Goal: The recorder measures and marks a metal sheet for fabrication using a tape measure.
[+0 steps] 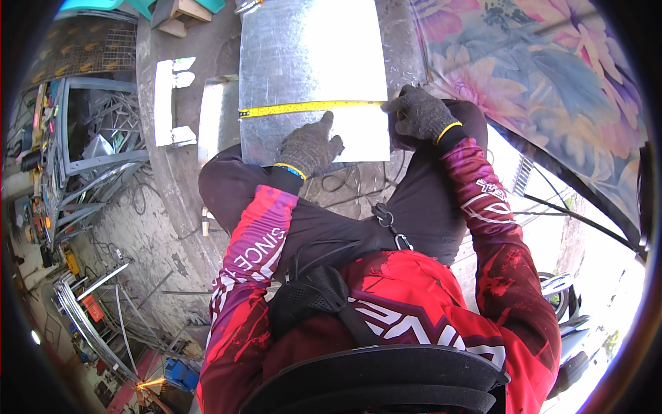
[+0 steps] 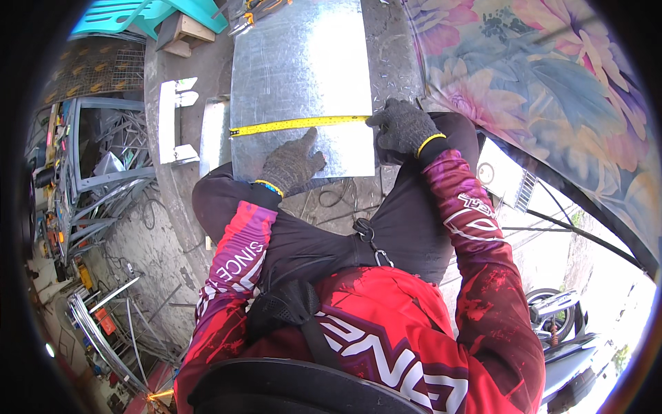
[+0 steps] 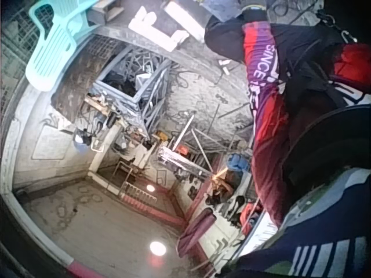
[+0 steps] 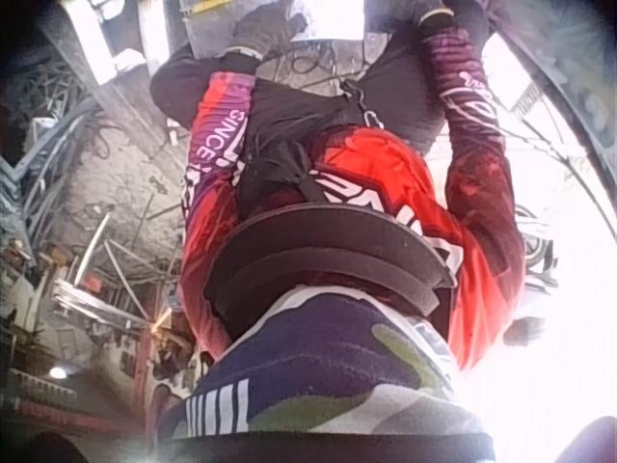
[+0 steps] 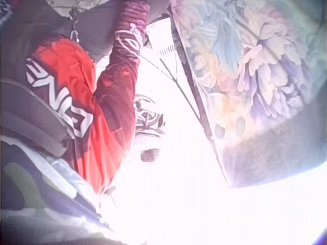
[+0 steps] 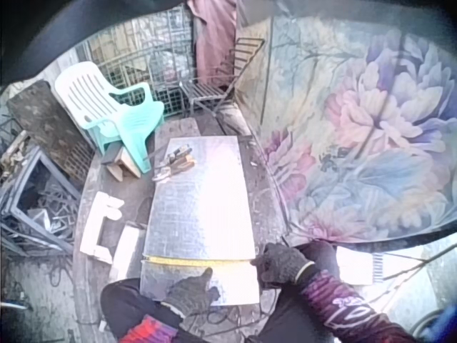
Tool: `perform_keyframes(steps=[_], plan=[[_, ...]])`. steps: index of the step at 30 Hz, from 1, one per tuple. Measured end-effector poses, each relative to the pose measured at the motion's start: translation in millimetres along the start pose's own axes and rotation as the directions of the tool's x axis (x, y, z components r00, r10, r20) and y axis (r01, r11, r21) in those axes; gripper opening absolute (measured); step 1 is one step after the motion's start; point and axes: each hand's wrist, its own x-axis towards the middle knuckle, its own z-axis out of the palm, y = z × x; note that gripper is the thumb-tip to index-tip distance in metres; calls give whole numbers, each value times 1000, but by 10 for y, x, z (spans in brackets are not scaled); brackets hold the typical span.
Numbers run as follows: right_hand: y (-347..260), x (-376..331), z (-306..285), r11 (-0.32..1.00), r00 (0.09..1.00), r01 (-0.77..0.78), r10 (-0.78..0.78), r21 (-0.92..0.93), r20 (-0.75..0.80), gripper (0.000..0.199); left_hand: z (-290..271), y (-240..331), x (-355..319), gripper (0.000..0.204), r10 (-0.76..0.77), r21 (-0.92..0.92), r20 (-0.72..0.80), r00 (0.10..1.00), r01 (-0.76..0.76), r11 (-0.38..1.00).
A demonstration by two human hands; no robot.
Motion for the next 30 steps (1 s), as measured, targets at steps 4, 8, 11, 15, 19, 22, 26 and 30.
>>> perform_keyframes(steps=[4, 8, 11, 15, 19, 22, 26, 30], plan=[[-14, 4, -13, 1000, 1000, -21, 21, 8, 8, 40, -49, 43, -14, 76, -30, 16, 35, 999, 29, 999], [11, 12, 25, 999, 1000, -7, 7, 34, -8, 39, -67, 53, -20, 77, -38, 23, 52, 998, 37, 999], [39, 28, 67, 999, 998, 15, -12, 40, -62, 45, -56, 39, -19, 77, -28, 20, 51, 998, 27, 999], [81, 32, 98, 997, 994, 55, -49, 55, -96, 47, -31, 18, -5, 77, -25, 24, 34, 999, 24, 999], [91, 38, 109, 996, 994, 54, -47, 72, -97, 46, -27, 10, -4, 76, -18, 23, 26, 999, 18, 1000], [84, 36, 113, 996, 991, 63, -55, 64, -119, 46, -27, 8, -9, 76, -17, 21, 24, 1000, 17, 1000], [79, 30, 100, 995, 992, 67, -59, 71, -111, 46, -17, 4, -4, 76, -20, 20, 17, 1000, 19, 1000], [83, 29, 85, 995, 994, 65, -58, 73, -93, 45, -8, 2, 6, 76, -22, 20, 17, 1000, 22, 1000]])
